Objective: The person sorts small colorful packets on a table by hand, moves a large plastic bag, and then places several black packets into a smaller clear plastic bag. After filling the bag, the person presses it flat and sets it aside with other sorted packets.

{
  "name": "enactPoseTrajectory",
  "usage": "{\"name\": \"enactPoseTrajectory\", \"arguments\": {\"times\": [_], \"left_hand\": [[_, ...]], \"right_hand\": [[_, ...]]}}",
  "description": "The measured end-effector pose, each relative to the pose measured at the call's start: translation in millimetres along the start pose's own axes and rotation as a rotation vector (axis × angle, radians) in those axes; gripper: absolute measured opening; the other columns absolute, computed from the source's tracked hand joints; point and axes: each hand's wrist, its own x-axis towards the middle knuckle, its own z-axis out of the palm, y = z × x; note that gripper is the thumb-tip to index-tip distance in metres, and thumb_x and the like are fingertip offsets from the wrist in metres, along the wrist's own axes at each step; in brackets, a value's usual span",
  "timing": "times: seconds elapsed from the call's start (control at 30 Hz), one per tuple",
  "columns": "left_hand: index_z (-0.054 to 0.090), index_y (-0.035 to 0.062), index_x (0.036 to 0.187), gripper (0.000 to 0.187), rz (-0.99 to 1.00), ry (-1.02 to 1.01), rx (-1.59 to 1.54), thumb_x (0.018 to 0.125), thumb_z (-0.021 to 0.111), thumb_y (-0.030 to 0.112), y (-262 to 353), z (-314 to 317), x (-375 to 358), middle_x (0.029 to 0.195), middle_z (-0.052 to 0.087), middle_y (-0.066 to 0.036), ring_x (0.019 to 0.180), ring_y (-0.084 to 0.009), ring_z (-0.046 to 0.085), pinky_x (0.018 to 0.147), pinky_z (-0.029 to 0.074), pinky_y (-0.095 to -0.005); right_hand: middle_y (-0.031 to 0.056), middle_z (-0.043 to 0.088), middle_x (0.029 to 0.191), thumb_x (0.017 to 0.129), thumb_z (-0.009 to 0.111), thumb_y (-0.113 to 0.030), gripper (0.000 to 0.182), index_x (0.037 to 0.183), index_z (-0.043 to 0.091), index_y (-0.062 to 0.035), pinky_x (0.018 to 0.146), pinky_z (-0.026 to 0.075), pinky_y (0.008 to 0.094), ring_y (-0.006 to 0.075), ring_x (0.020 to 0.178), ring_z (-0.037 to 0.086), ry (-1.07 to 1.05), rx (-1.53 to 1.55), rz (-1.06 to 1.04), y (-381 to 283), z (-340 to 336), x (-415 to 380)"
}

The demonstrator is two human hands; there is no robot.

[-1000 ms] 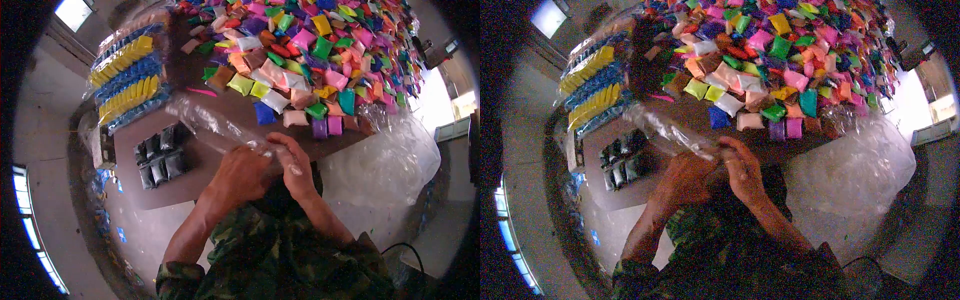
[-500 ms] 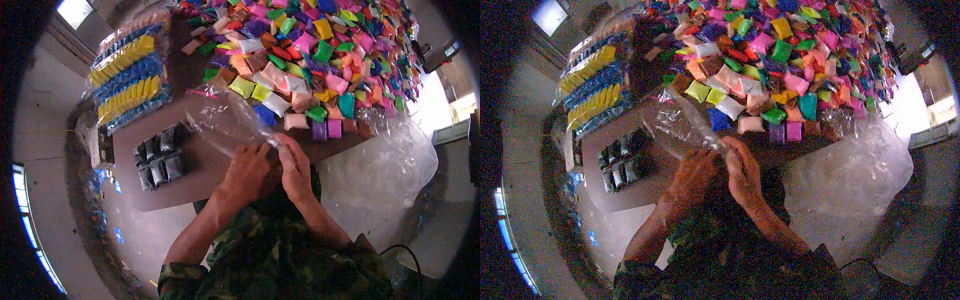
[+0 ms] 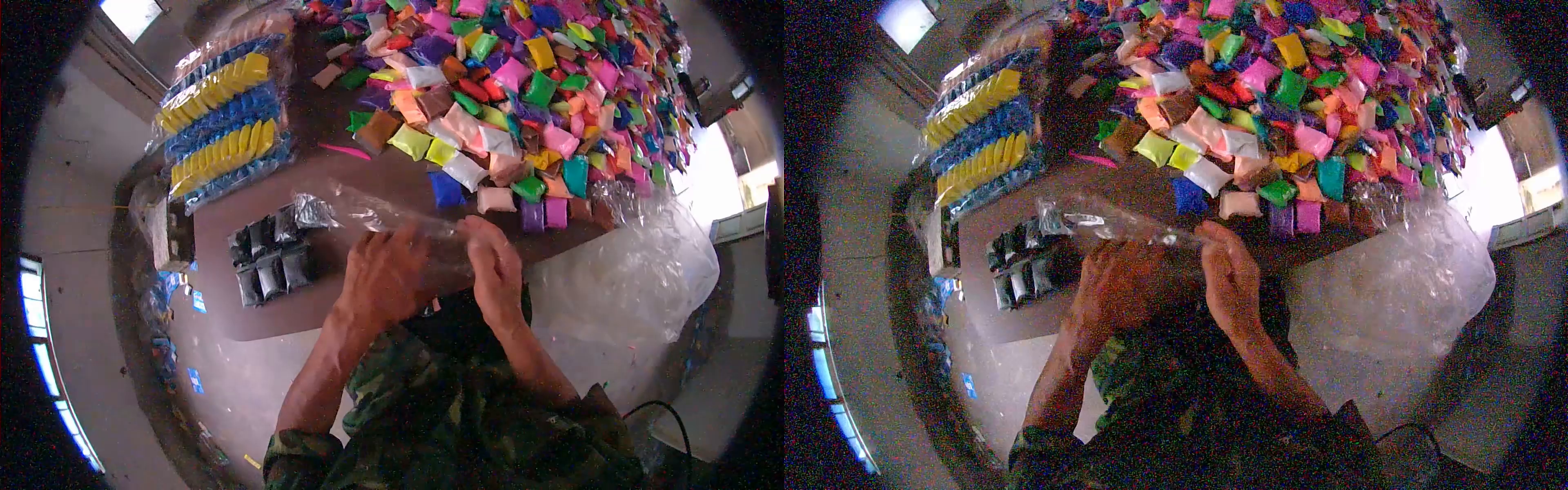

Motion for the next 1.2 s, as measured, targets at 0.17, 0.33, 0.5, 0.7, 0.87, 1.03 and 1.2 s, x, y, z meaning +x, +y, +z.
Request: {"name": "enactPoseTrajectory", "arguments": {"times": [0.17, 0.33, 0.5, 0.7, 0.87, 1.03, 1.2], "left_hand": [[0.069, 0.0102, 0.117, 0.050, 0.086, 0.150, -0.018, 0.076, 0.081, 0.037, -14.1, 25.4, 2.4, 0.123, 0.066, -0.013, 0.113, -0.0349, 0.063, 0.106, 0.042, -0.0524], [0.072, 0.0123, 0.115, 0.045, 0.072, 0.313, -0.047, 0.073, 0.081, 0.028, -0.4, -20.1, -18.8, 0.119, 0.068, -0.011, 0.107, -0.0338, 0.065, 0.100, 0.047, -0.0492], [0.072, 0.0085, 0.107, 0.026, -0.325, 0.456, 0.051, 0.085, 0.077, 0.022, -47.8, -33.3, -78.5, 0.112, 0.071, -0.013, 0.101, -0.0355, 0.068, 0.085, 0.056, -0.0464], [0.071, 0.0070, 0.104, 0.016, -0.510, 0.452, 0.045, 0.093, 0.070, 0.019, -76.9, -12.4, -104.7, 0.104, 0.071, -0.016, 0.087, -0.0399, 0.070, 0.073, 0.056, -0.0486], [0.066, 0.0060, 0.104, 0.014, -0.464, 0.442, 0.047, 0.095, 0.068, 0.016, -74.8, -11.6, -97.6, 0.103, 0.070, -0.016, 0.084, -0.0418, 0.070, 0.069, 0.055, -0.0502], [0.059, 0.0055, 0.107, 0.019, -0.509, 0.366, -0.020, 0.094, 0.069, 0.015, -74.4, -16.2, -93.4, 0.099, 0.071, -0.020, 0.086, -0.0435, 0.069, 0.069, 0.054, -0.0528], [0.059, 0.0047, 0.114, 0.029, -0.577, 0.301, -0.137, 0.089, 0.072, 0.012, -72.1, -19.0, -90.8, 0.099, 0.071, -0.024, 0.091, -0.0458, 0.069, 0.074, 0.054, -0.0507]], "right_hand": [[0.0145, 0.069, 0.121, 0.099, 0.056, -0.021, 0.036, 0.129, 0.062, -0.0007, 0.102, 0.049, 0.0381, 0.0272, 0.114, 0.065, -0.055, -0.132, 0.004, -6.4, -1.1, 1.6], [0.0131, 0.069, 0.121, 0.098, 0.058, -0.020, 0.036, 0.128, 0.063, -0.0009, 0.100, 0.050, 0.0397, 0.0257, 0.112, 0.065, -0.035, 0.005, 0.052, -6.3, 1.0, 6.3], [0.0085, 0.067, 0.124, 0.099, 0.061, -0.011, 0.037, 0.135, 0.062, -0.0016, 0.099, 0.048, 0.0312, 0.0160, 0.114, 0.061, -0.062, 0.048, 0.015, 9.0, -7.0, 9.3], [0.0100, 0.068, 0.125, 0.097, 0.061, -0.013, 0.040, 0.134, 0.063, -0.0007, 0.101, 0.048, 0.0338, 0.0181, 0.117, 0.061, -0.069, 0.009, 0.039, 8.0, -5.5, 11.8], [0.0132, 0.068, 0.128, 0.098, 0.060, -0.018, 0.038, 0.131, 0.063, 0.0010, 0.106, 0.047, 0.0382, 0.0235, 0.121, 0.063, -0.073, 0.111, 0.081, 5.7, -7.7, 11.5], [0.0098, 0.067, 0.125, 0.096, 0.060, -0.009, 0.036, 0.131, 0.064, -0.0013, 0.102, 0.047, 0.0323, 0.0184, 0.118, 0.061, -0.070, 0.152, 0.072, 11.8, -7.6, 12.3], [0.0124, 0.070, 0.125, 0.099, 0.061, -0.017, 0.035, 0.129, 0.064, 0.0007, 0.104, 0.049, 0.0370, 0.0234, 0.118, 0.064, -0.060, 0.106, 0.039, 4.1, -9.9, 11.8]]}}
